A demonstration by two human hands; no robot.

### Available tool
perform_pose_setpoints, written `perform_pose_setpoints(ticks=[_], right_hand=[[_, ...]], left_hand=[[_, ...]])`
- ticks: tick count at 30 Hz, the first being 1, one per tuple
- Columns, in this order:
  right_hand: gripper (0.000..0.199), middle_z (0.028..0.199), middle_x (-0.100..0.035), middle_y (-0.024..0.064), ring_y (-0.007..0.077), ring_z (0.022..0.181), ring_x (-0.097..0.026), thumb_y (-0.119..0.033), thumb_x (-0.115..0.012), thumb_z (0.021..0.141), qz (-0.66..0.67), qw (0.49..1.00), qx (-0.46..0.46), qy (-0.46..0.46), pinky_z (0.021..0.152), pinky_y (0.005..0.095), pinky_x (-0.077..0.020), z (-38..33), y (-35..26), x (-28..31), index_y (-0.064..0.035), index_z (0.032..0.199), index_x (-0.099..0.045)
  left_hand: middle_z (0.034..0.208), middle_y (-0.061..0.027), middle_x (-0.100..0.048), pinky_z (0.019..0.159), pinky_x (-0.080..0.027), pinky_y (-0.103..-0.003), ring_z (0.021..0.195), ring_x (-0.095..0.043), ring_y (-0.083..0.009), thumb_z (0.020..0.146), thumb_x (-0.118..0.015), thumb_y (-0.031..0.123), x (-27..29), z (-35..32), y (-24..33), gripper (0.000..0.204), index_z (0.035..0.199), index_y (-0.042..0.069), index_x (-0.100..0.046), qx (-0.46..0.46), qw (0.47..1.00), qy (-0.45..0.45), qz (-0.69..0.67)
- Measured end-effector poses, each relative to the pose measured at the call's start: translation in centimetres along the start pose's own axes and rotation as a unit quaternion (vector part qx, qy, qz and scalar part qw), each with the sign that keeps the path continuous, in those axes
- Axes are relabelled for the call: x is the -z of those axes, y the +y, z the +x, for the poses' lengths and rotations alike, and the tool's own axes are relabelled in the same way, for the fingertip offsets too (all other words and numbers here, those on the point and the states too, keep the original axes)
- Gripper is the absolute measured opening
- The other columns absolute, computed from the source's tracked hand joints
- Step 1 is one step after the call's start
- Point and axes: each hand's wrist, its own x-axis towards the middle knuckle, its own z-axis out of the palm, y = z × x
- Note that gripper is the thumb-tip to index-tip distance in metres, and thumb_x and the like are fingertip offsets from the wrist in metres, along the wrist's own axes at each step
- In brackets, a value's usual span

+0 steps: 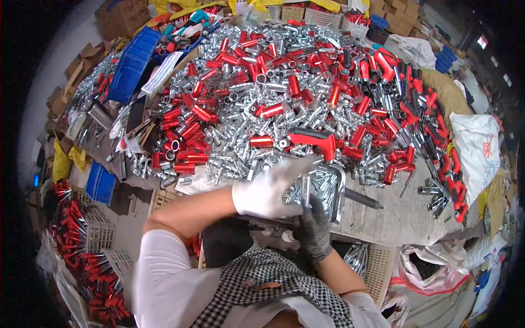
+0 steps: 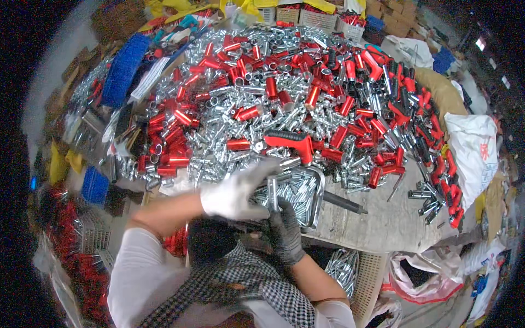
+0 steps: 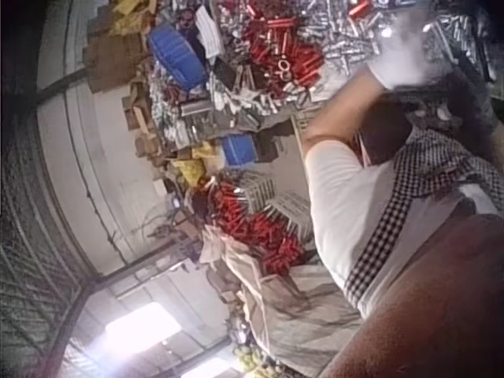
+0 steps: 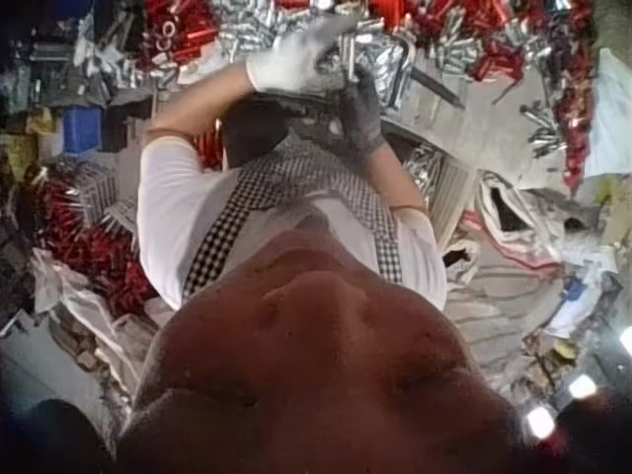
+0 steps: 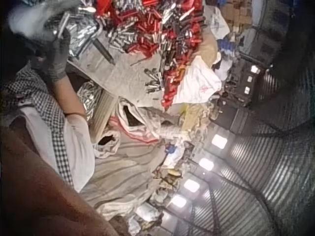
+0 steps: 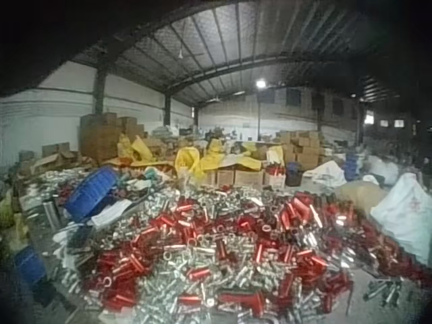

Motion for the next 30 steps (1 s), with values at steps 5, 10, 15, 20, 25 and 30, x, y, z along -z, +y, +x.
perform_pose_setpoints(ticks=[5, 10, 15, 20, 25, 30], right_hand=[[0.042, 0.098, -0.056, 0.0050, 0.0123, 0.086, -0.054, -0.017, -0.071, 0.088, 0.162, 0.961, -0.225, 0.001, 0.073, 0.0295, -0.0499, 0.8, -2.6, 0.9, -0.0046, 0.119, -0.046], [0.032, 0.093, -0.058, 0.0041, 0.0115, 0.082, -0.054, -0.018, -0.068, 0.091, 0.158, 0.959, -0.236, 0.014, 0.072, 0.0276, -0.0483, 0.7, -2.3, 1.1, -0.0047, 0.113, -0.050], [0.026, 0.096, -0.061, 0.0050, 0.0125, 0.085, -0.059, -0.017, -0.057, 0.099, 0.113, 0.975, -0.185, 0.042, 0.075, 0.0288, -0.0508, -0.5, -2.8, 1.8, -0.0029, 0.121, -0.053], [0.037, 0.083, -0.055, 0.0015, 0.0125, 0.068, -0.056, -0.031, -0.065, 0.093, 0.046, 0.989, -0.134, 0.032, 0.056, 0.0295, -0.0508, -2.6, 0.9, 1.9, -0.0090, 0.119, -0.052], [0.030, 0.085, -0.058, 0.0005, 0.0109, 0.068, -0.055, -0.026, -0.064, 0.093, 0.108, 0.975, -0.193, 0.027, 0.053, 0.0244, -0.0471, -2.5, -0.7, 0.2, -0.0089, 0.115, -0.053], [0.032, 0.084, -0.058, 0.0001, 0.0076, 0.072, -0.051, -0.027, -0.064, 0.092, 0.033, 0.990, -0.136, 0.016, 0.062, 0.0221, -0.0434, -2.8, -1.5, -0.8, -0.0045, 0.113, -0.056]], left_hand=[[0.102, -0.0189, -0.064, 0.085, -0.050, -0.044, 0.097, -0.060, -0.0374, 0.074, -0.067, 0.004, 8.0, 8.5, -10.6, 0.051, 0.124, 0.003, -0.058, 0.057, 0.929, 0.148, 0.334], [0.095, -0.0150, -0.068, 0.082, -0.052, -0.044, 0.092, -0.065, -0.0350, 0.076, -0.063, 0.003, 9.0, 10.0, -18.2, 0.038, 0.113, 0.006, -0.065, 0.077, 0.899, 0.016, 0.431], [0.097, -0.0182, -0.069, 0.078, -0.054, -0.039, 0.085, -0.069, -0.0297, 0.085, -0.068, 0.021, 11.8, 7.1, -11.6, 0.033, 0.114, 0.005, -0.065, 0.180, 0.951, 0.139, 0.209], [0.105, -0.0170, -0.070, 0.077, -0.055, -0.036, 0.087, -0.070, -0.0245, 0.086, -0.069, 0.018, 10.4, 1.5, -7.1, 0.037, 0.119, 0.002, -0.063, 0.245, 0.945, 0.166, 0.142], [0.110, -0.0210, -0.067, 0.085, -0.052, -0.039, 0.098, -0.067, -0.0337, 0.083, -0.072, 0.019, 5.2, -4.0, -9.1, 0.036, 0.114, 0.001, -0.065, 0.261, 0.933, 0.192, 0.156], [0.107, -0.0192, -0.067, 0.083, -0.052, -0.042, 0.098, -0.065, -0.0356, 0.084, -0.071, 0.017, 2.6, -5.7, -8.9, 0.034, 0.113, 0.001, -0.064, 0.148, 0.891, 0.341, 0.259]])
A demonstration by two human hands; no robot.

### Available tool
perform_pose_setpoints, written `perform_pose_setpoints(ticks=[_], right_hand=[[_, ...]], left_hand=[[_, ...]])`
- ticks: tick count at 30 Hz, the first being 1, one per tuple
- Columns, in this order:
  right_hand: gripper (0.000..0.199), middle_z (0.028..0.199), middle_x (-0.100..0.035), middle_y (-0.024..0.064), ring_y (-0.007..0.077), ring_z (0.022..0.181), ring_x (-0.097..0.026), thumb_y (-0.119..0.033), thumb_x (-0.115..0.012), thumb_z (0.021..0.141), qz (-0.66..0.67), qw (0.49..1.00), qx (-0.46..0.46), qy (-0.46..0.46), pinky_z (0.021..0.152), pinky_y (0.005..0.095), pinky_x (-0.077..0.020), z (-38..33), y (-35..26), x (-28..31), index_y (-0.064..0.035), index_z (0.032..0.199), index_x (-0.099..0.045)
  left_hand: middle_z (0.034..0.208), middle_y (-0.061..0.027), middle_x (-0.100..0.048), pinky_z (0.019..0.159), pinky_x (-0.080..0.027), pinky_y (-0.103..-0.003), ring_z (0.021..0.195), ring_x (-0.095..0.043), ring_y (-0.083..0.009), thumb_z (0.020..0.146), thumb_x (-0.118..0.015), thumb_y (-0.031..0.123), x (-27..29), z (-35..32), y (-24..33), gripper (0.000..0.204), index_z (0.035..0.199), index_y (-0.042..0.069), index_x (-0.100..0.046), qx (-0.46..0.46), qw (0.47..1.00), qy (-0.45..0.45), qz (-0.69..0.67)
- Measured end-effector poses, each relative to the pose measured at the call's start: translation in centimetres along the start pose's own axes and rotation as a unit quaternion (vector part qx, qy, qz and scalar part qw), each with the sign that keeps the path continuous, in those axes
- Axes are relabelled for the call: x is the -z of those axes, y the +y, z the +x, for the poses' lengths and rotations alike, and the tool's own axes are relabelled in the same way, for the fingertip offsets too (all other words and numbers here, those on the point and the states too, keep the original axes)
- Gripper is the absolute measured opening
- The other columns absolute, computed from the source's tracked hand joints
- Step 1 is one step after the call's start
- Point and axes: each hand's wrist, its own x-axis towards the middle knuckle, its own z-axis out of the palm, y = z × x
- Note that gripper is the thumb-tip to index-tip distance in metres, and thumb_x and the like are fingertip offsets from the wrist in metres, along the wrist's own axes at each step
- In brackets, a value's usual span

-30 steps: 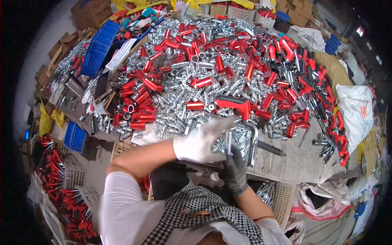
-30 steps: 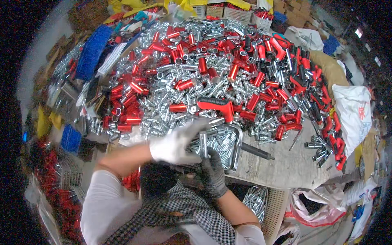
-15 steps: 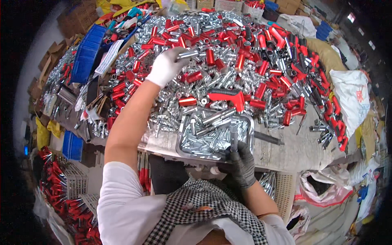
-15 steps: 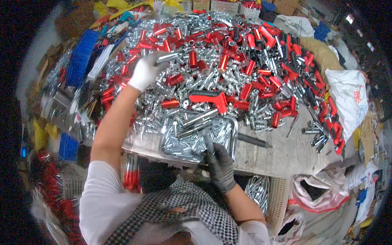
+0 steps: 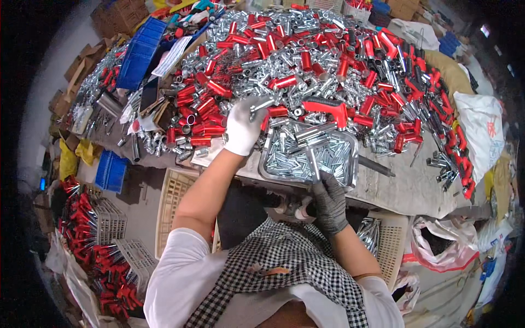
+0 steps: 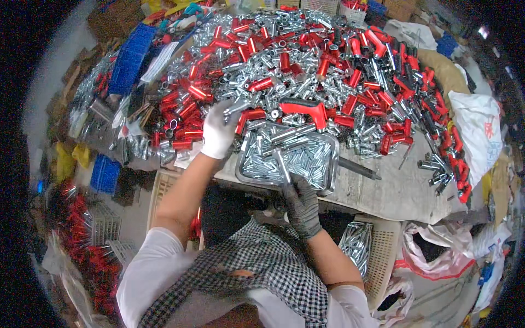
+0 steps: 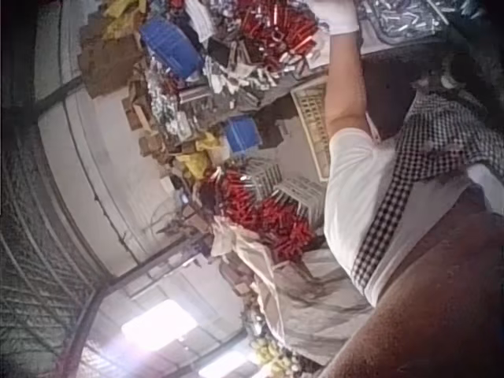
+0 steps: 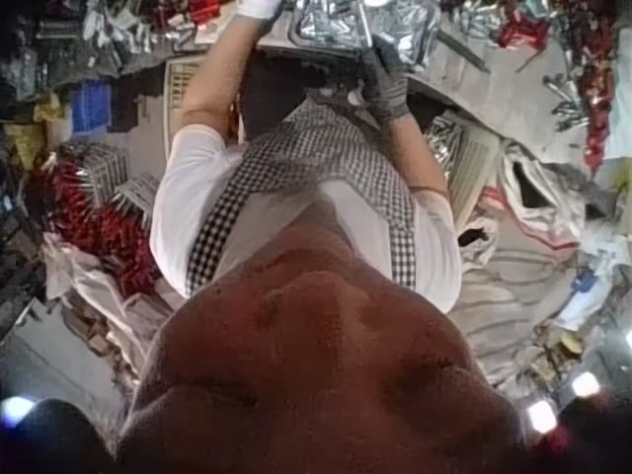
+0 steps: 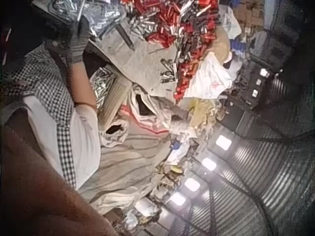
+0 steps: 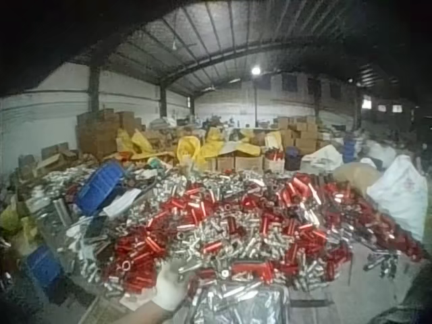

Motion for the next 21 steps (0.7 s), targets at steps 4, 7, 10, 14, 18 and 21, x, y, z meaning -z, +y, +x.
perform_pose_setpoints(ticks=[4, 7, 10, 14, 18, 21], right_hand=[[0.035, 0.096, -0.061, 0.0083, 0.0135, 0.084, -0.057, -0.027, -0.057, 0.097, -0.021, 1.000, -0.017, 0.000, 0.078, 0.0292, -0.0483, -0.8, -1.1, 0.9, -0.0003, 0.119, -0.058], [0.035, 0.093, -0.063, 0.0076, 0.0139, 0.078, -0.058, -0.025, -0.058, 0.096, -0.060, 0.998, -0.022, 0.027, 0.072, 0.0310, -0.0495, -1.1, -1.4, 1.6, -0.0002, 0.120, -0.058], [0.032, 0.087, -0.063, 0.0070, 0.0150, 0.071, -0.058, -0.021, -0.060, 0.094, -0.059, 0.998, 0.000, 0.007, 0.068, 0.0325, -0.0498, -1.1, -0.8, 1.9, -0.0004, 0.119, -0.059], [0.038, 0.104, -0.069, 0.0131, 0.0223, 0.088, -0.068, -0.014, -0.069, 0.087, -0.276, 0.928, 0.225, -0.107, 0.079, 0.0368, -0.0539, -1.2, -0.2, 1.6, -0.0020, 0.122, -0.059], [0.096, 0.140, -0.046, 0.0103, 0.0238, 0.129, -0.046, -0.015, -0.072, 0.075, 0.196, 0.950, -0.054, -0.235, 0.107, 0.0382, -0.0385, -1.6, -3.1, -1.0, -0.0070, 0.153, -0.016], [0.109, 0.143, -0.043, 0.0119, 0.0229, 0.128, -0.046, -0.020, -0.088, 0.068, 0.083, 0.970, 0.035, -0.228, 0.109, 0.0384, -0.0394, -1.4, -1.6, -1.2, -0.0098, 0.153, -0.020]], left_hand=[[0.098, -0.0155, -0.068, 0.074, -0.052, -0.036, 0.084, -0.064, -0.0269, 0.091, -0.063, 0.022, 2.8, 1.8, 2.1, 0.028, 0.109, 0.001, -0.063, 0.153, 0.977, 0.047, -0.143], [0.098, -0.0119, -0.067, 0.075, -0.051, -0.034, 0.088, -0.063, -0.0233, 0.096, -0.056, 0.028, 6.3, 2.3, 5.6, 0.028, 0.104, 0.002, -0.064, 0.108, 0.955, -0.082, -0.263], [0.096, -0.0136, -0.068, 0.079, -0.053, -0.034, 0.093, -0.065, -0.0262, 0.092, -0.057, 0.013, 8.7, -0.6, 7.1, 0.019, 0.106, 0.003, -0.065, 0.023, 0.928, -0.301, -0.220], [0.088, -0.0148, -0.066, 0.070, -0.053, -0.037, 0.080, -0.066, -0.0302, 0.086, -0.063, 0.007, 9.5, -3.9, 10.7, 0.023, 0.108, 0.000, -0.061, -0.035, 0.881, -0.381, -0.280], [0.086, -0.0144, -0.064, 0.071, -0.052, -0.039, 0.077, -0.065, -0.0325, 0.080, -0.067, 0.006, 8.8, -4.1, 12.3, 0.025, 0.103, 0.001, -0.062, -0.040, 0.873, -0.362, -0.325], [0.086, -0.0140, -0.065, 0.070, -0.052, -0.039, 0.078, -0.066, -0.0318, 0.075, -0.071, 0.009, 8.6, -4.4, 12.8, 0.024, 0.097, 0.002, -0.064, -0.043, 0.841, -0.395, -0.367]])
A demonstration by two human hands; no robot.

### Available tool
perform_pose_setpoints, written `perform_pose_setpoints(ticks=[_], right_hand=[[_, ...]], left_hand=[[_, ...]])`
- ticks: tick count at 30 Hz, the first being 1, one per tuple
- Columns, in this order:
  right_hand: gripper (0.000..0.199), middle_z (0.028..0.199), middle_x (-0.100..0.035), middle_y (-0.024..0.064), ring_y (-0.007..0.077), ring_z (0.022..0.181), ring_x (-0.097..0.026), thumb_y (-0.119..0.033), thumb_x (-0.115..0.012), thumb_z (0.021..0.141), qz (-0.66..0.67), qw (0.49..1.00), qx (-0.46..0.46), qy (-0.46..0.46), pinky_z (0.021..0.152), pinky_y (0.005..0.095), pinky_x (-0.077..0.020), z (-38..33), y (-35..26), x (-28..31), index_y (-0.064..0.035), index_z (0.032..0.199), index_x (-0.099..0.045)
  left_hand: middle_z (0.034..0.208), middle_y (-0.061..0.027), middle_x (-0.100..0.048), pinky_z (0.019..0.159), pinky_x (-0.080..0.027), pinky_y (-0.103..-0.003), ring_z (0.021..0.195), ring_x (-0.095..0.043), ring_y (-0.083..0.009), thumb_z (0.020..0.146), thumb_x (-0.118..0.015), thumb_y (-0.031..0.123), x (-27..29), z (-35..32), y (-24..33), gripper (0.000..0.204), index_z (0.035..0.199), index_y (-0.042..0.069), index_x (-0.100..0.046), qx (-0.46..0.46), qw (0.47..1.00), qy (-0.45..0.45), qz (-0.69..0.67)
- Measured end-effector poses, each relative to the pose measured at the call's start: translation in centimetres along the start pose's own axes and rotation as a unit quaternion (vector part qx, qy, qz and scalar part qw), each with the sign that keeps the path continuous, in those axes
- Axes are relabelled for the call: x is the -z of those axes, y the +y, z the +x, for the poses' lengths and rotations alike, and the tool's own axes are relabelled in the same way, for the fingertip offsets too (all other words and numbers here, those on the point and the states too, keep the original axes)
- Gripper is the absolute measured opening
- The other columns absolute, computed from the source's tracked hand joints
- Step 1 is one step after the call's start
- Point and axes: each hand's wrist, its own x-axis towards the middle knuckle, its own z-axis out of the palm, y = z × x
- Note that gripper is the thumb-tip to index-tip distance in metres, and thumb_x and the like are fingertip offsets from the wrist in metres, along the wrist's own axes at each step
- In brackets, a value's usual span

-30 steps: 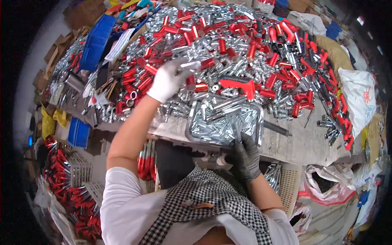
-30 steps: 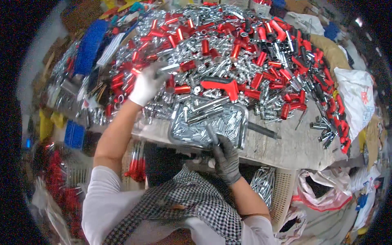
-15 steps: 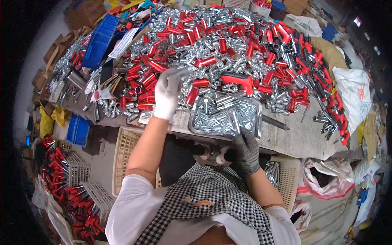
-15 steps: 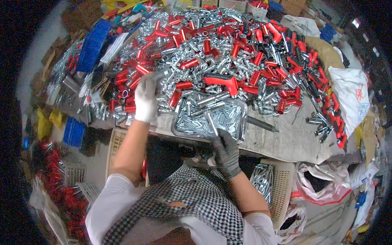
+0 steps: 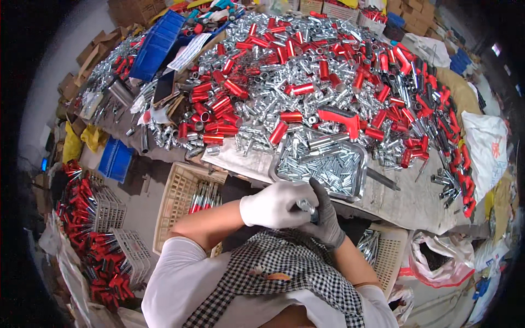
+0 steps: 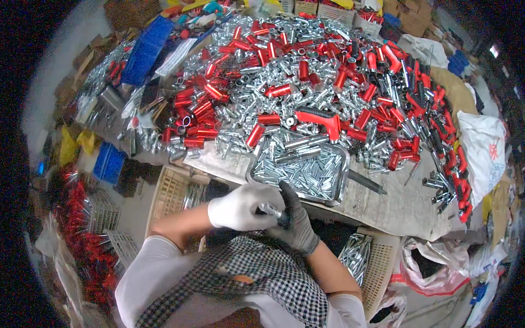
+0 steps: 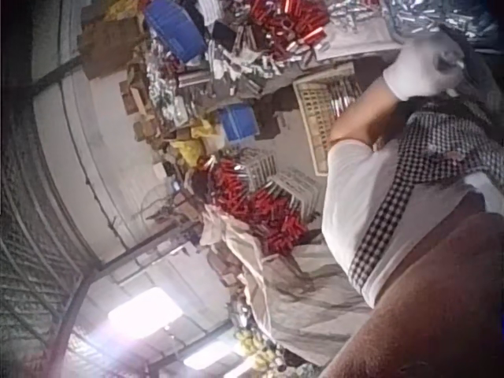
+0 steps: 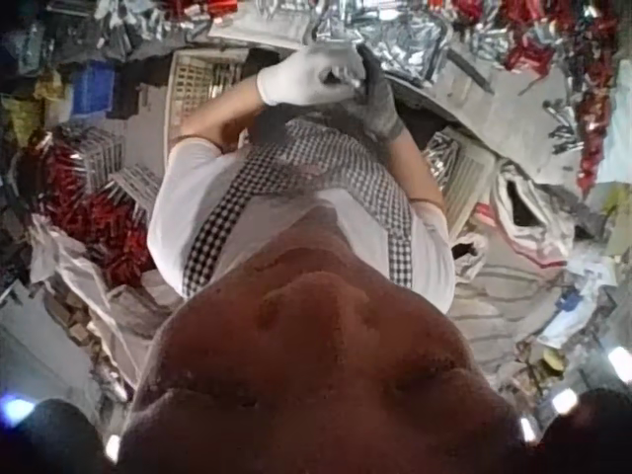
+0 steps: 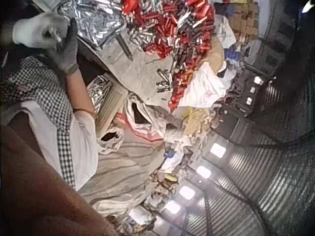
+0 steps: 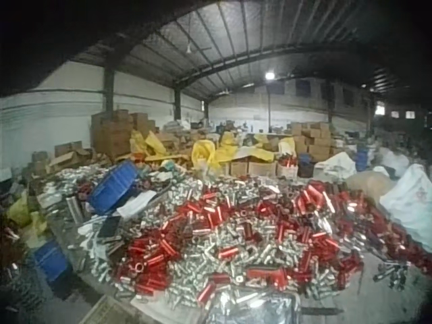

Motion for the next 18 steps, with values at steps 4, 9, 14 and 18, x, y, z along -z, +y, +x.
perform_pose_setpoints(ticks=[4, 9, 14, 18], right_hand=[[0.073, 0.128, -0.058, 0.0183, 0.0290, 0.111, -0.062, -0.016, -0.074, 0.084, -0.244, 0.965, 0.057, 0.076, 0.094, 0.0383, -0.0493, -0.7, 1.9, 1.2, -0.0067, 0.145, -0.036], [0.049, 0.082, -0.065, 0.0046, 0.0144, 0.072, -0.059, -0.044, -0.059, 0.092, -0.145, 0.984, -0.075, 0.067, 0.068, 0.0280, -0.0478, -0.6, -0.9, 2.4, 0.0013, 0.111, -0.062], [0.067, 0.070, -0.058, 0.0028, 0.0108, 0.052, -0.049, -0.056, -0.068, 0.082, 0.146, 0.974, -0.133, 0.111, 0.047, 0.0235, -0.0383, -1.0, -2.3, 3.9, 0.0047, 0.109, -0.058], [0.069, 0.066, -0.056, 0.0020, 0.0095, 0.046, -0.046, -0.054, -0.071, 0.080, 0.018, 0.977, -0.151, 0.149, 0.042, 0.0226, -0.0343, -0.8, -1.8, 5.7, 0.0046, 0.112, -0.055]], left_hand=[[0.084, -0.0111, -0.071, 0.069, -0.054, -0.033, 0.077, -0.070, -0.0213, 0.073, -0.080, 0.013, 2.1, 0.9, 0.5, 0.026, 0.095, 0.002, -0.070, 0.105, 0.994, -0.022, -0.033], [0.081, -0.0090, -0.071, 0.071, -0.053, -0.032, 0.075, -0.067, -0.0196, 0.077, -0.077, 0.011, 5.2, 2.4, -1.1, 0.019, 0.092, 0.002, -0.071, 0.145, 0.985, 0.070, -0.054], [0.116, -0.0177, -0.062, 0.095, -0.046, -0.044, 0.105, -0.060, -0.0336, 0.067, -0.082, 0.034, 12.7, 5.9, -9.2, 0.061, 0.117, 0.004, -0.062, -0.011, 0.910, 0.129, 0.393], [0.121, -0.0072, -0.060, 0.107, -0.033, -0.053, 0.122, -0.046, -0.0306, 0.068, -0.076, 0.028, 16.9, 6.6, -15.9, 0.037, 0.101, 0.013, -0.070, 0.052, 0.777, 0.067, 0.623]])
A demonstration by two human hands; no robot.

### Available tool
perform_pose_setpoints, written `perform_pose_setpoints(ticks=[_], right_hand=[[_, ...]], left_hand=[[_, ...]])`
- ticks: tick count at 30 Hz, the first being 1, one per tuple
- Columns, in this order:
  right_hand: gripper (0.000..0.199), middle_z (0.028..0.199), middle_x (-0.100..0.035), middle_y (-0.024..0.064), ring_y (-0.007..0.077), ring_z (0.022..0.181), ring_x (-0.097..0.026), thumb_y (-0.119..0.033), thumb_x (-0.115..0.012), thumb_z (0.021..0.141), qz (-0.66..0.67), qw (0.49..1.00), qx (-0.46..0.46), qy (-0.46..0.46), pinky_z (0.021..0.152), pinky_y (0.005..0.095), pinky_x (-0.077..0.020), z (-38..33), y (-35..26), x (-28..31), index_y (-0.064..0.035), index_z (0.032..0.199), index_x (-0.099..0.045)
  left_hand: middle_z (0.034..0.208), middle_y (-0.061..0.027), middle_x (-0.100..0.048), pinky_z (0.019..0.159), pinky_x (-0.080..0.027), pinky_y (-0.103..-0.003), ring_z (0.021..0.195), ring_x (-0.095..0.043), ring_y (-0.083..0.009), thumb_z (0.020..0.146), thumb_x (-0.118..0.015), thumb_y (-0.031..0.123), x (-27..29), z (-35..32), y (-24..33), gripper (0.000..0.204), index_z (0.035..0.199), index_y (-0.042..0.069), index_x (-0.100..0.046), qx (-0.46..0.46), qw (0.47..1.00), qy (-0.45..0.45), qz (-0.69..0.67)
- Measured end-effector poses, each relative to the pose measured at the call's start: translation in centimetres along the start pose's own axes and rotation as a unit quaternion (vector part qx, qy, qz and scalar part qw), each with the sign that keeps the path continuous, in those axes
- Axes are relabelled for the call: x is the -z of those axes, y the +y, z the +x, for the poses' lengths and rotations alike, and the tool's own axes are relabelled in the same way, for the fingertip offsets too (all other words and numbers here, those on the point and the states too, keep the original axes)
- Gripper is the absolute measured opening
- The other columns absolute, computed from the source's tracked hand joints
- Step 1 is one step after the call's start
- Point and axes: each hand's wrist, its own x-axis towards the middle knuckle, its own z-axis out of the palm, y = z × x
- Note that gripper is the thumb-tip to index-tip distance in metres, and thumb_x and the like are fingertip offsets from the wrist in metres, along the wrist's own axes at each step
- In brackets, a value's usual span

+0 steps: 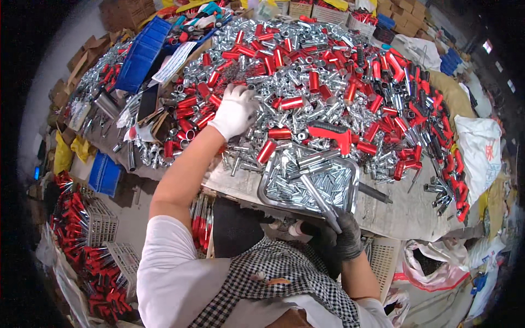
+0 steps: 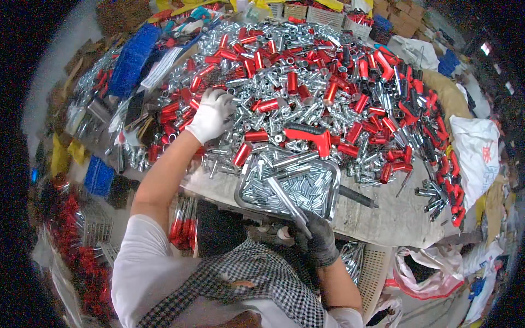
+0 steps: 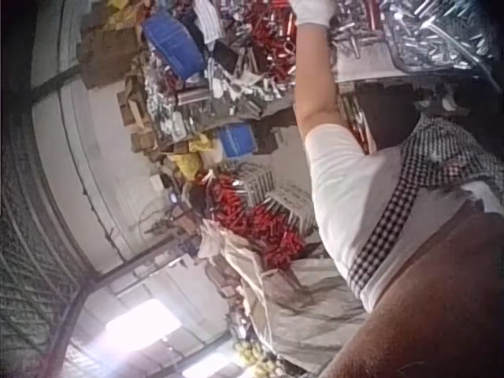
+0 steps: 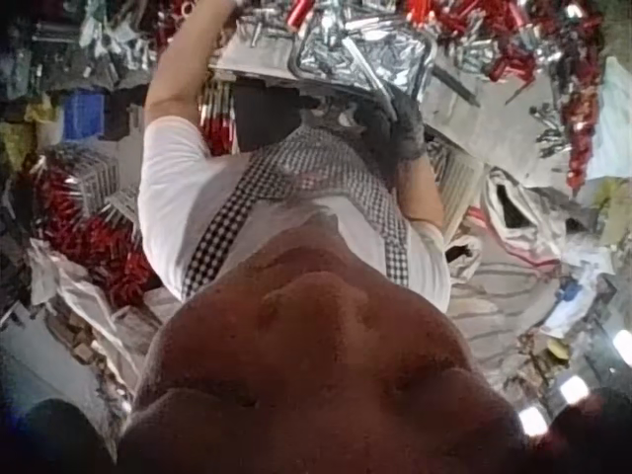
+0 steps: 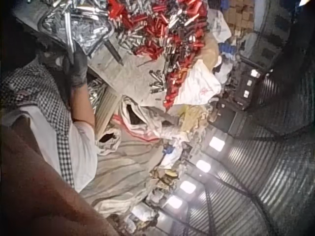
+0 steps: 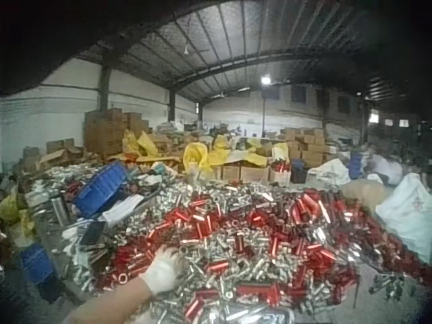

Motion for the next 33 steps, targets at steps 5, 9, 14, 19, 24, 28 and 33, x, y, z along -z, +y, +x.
perform_pose_setpoints(ticks=[5, 9, 14, 19, 24, 28, 33], right_hand=[[0.049, 0.092, -0.065, 0.0078, 0.0162, 0.076, -0.062, -0.026, -0.069, 0.085, 0.114, 0.992, -0.019, -0.045, 0.063, 0.0296, -0.0495, -0.5, -0.8, 1.1, 0.0023, 0.124, -0.056], [0.053, 0.092, -0.065, 0.0056, 0.0144, 0.084, -0.061, -0.032, -0.073, 0.077, 0.088, 0.995, -0.012, 0.041, 0.072, 0.0245, -0.0488, -0.9, -3.7, -1.3, 0.0008, 0.116, -0.059], [0.043, 0.095, -0.068, 0.0086, 0.0177, 0.082, -0.065, -0.025, -0.078, 0.076, -0.137, 0.977, 0.125, 0.102, 0.075, 0.0315, -0.0533, -2.1, -1.6, 0.8, -0.0021, 0.110, -0.065], [0.045, 0.091, -0.069, 0.0083, 0.0141, 0.079, -0.065, -0.021, -0.081, 0.073, -0.326, 0.926, 0.190, -0.003, 0.073, 0.0309, -0.0535, -2.2, -1.0, 0.5, -0.0018, 0.111, -0.066], [0.060, 0.089, -0.070, 0.0098, 0.0190, 0.077, -0.068, -0.027, -0.086, 0.069, -0.340, 0.895, 0.286, 0.050, 0.068, 0.0326, -0.0538, -2.2, -2.3, -1.4, -0.0060, 0.120, -0.062], [0.074, 0.085, -0.069, 0.0119, 0.0290, 0.075, -0.069, -0.040, -0.089, 0.064, -0.419, 0.844, 0.334, 0.030, 0.066, 0.0345, -0.0535, -1.4, -0.4, 0.3, -0.0086, 0.124, -0.058], [0.045, 0.090, -0.071, 0.0127, 0.0238, 0.076, -0.071, -0.024, -0.084, 0.074, -0.272, 0.905, 0.322, 0.058, 0.072, 0.0333, -0.0557, -0.2, 0.8, 3.1, -0.0053, 0.111, -0.068]], left_hand=[[0.108, -0.0125, -0.068, 0.096, -0.048, -0.042, 0.106, -0.063, -0.0314, 0.075, -0.074, 0.019, 1.1, 1.1, 0.1, 0.030, 0.101, 0.006, -0.070, 0.035, 0.960, 0.092, -0.263], [0.106, -0.0142, -0.069, 0.088, -0.053, -0.035, 0.099, -0.067, -0.0267, 0.079, -0.075, 0.016, 4.4, -0.3, 2.7, 0.032, 0.108, 0.002, -0.068, 0.103, 0.923, 0.098, -0.356], [0.104, -0.0121, -0.070, 0.085, -0.054, -0.037, 0.094, -0.068, -0.0253, 0.071, -0.082, 0.019, 11.2, -2.9, 8.8, 0.035, 0.102, 0.007, -0.072, -0.051, 0.831, -0.176, -0.525], [0.100, -0.0138, -0.069, 0.079, -0.054, -0.037, 0.088, -0.068, -0.0289, 0.072, -0.081, 0.020, 12.2, -4.4, 15.7, 0.039, 0.106, 0.004, -0.070, -0.164, 0.790, -0.221, -0.548], [0.093, -0.0137, -0.068, 0.076, -0.054, -0.038, 0.085, -0.067, -0.0305, 0.074, -0.079, 0.022, 10.2, -5.8, 18.6, 0.035, 0.103, 0.004, -0.070, -0.204, 0.825, -0.133, -0.509], [0.089, -0.0138, -0.067, 0.072, -0.053, -0.039, 0.079, -0.066, -0.0323, 0.074, -0.079, 0.024, 10.7, -3.9, 19.7, 0.036, 0.102, 0.004, -0.070, -0.202, 0.825, -0.183, -0.495], [0.089, -0.0152, -0.066, 0.074, -0.053, -0.040, 0.081, -0.064, -0.0331, 0.073, -0.080, 0.027, 8.9, 0.0, 19.7, 0.046, 0.110, 0.002, -0.068, -0.270, 0.828, -0.170, -0.462]])
